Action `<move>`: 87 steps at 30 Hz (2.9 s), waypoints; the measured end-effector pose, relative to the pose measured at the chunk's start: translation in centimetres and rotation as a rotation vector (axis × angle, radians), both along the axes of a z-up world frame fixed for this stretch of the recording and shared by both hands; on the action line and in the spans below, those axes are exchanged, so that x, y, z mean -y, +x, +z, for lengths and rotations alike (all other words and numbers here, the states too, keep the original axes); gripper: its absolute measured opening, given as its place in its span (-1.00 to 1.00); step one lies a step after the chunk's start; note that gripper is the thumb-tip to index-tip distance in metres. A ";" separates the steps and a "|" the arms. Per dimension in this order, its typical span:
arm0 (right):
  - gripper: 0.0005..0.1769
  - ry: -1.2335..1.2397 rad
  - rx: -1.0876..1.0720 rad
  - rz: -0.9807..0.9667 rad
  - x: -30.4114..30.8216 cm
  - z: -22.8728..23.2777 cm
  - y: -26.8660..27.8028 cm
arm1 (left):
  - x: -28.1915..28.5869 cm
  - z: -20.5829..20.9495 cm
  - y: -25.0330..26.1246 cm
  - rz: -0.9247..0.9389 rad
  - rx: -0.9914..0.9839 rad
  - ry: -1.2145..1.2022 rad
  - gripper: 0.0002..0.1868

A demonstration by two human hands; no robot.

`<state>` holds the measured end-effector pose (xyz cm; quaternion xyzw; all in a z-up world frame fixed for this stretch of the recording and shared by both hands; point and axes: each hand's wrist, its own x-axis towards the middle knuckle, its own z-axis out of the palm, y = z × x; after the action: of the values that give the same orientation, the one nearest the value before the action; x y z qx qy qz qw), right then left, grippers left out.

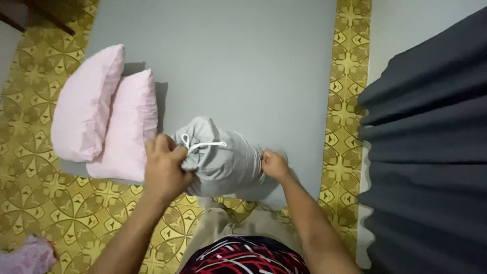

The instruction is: Putting a fresh cover on a bolster and smoothing it out on a bed.

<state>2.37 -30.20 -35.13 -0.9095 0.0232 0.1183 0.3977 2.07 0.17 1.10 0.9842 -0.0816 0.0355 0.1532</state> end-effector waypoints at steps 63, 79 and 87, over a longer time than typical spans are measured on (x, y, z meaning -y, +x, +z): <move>-0.54 0.304 -0.567 -0.368 -11.6 3.0 7.5 | -0.4 4.6 2.1 0.296 -0.129 -0.165 -0.78; -0.49 0.431 -0.143 -0.293 -12.5 0.7 4.8 | -0.5 -0.1 -2.8 0.122 0.070 -0.127 -0.71; -0.54 0.510 -0.260 -0.384 -11.2 7.5 5.5 | -0.5 6.8 -3.9 -0.010 0.154 -0.332 -0.68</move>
<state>7.83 -18.97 -27.62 -0.7372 0.2144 0.1582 0.6209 -1.80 0.69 7.90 0.9393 -0.0911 0.1227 0.3073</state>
